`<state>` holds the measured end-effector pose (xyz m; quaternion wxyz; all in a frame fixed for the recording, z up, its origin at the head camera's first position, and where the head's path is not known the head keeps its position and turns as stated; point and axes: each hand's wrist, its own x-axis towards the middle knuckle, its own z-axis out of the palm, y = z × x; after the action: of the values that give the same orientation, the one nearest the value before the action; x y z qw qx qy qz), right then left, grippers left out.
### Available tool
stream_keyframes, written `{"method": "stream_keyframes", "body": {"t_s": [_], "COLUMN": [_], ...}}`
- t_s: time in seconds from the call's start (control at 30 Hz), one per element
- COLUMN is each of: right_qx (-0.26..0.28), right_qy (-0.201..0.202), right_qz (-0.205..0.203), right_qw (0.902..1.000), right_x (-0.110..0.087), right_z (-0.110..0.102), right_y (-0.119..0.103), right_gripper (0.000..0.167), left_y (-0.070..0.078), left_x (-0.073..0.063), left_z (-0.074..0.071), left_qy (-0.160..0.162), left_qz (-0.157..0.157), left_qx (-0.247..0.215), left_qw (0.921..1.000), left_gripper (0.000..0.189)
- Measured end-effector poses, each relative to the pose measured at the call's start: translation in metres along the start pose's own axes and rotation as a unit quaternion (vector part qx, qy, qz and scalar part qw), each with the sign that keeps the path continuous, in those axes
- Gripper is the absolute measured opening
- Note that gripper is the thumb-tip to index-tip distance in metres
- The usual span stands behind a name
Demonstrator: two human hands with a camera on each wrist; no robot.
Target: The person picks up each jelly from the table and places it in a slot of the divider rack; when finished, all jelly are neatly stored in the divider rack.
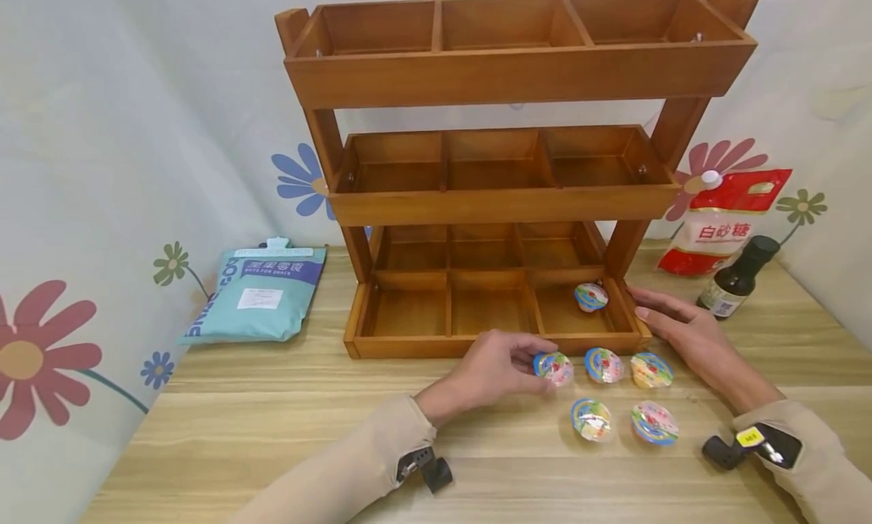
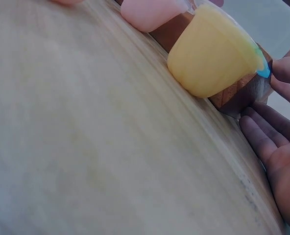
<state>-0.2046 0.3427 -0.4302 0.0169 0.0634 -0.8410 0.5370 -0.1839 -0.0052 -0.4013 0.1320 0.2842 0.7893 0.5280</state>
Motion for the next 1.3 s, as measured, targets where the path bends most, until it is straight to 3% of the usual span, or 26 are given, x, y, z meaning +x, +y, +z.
{"method": "stream_keyframes", "body": {"t_s": [0.47,0.77,1.3], "right_qx": [0.039,0.022,0.01], "right_qy": [0.008,0.004,0.003], "right_qz": [0.002,-0.001,-0.019], "right_qw": [0.9992,0.9997,0.9998], "right_x": [-0.001,0.001,0.001], "right_z": [0.0,0.001,0.001], "right_y": [0.001,0.003,0.003], "right_gripper": [0.053,0.053,0.053], "left_y": [0.018,0.027,0.04], "left_x": [0.012,0.023,0.044], "left_z": [-0.005,-0.005,0.0], "left_qy": [0.026,0.04,0.055], "left_qz": [0.039,0.013,0.01], "left_qx": [0.012,-0.015,-0.038], "left_qw": [0.9989,0.999,0.9977], "left_gripper": [0.044,0.046,0.043]}}
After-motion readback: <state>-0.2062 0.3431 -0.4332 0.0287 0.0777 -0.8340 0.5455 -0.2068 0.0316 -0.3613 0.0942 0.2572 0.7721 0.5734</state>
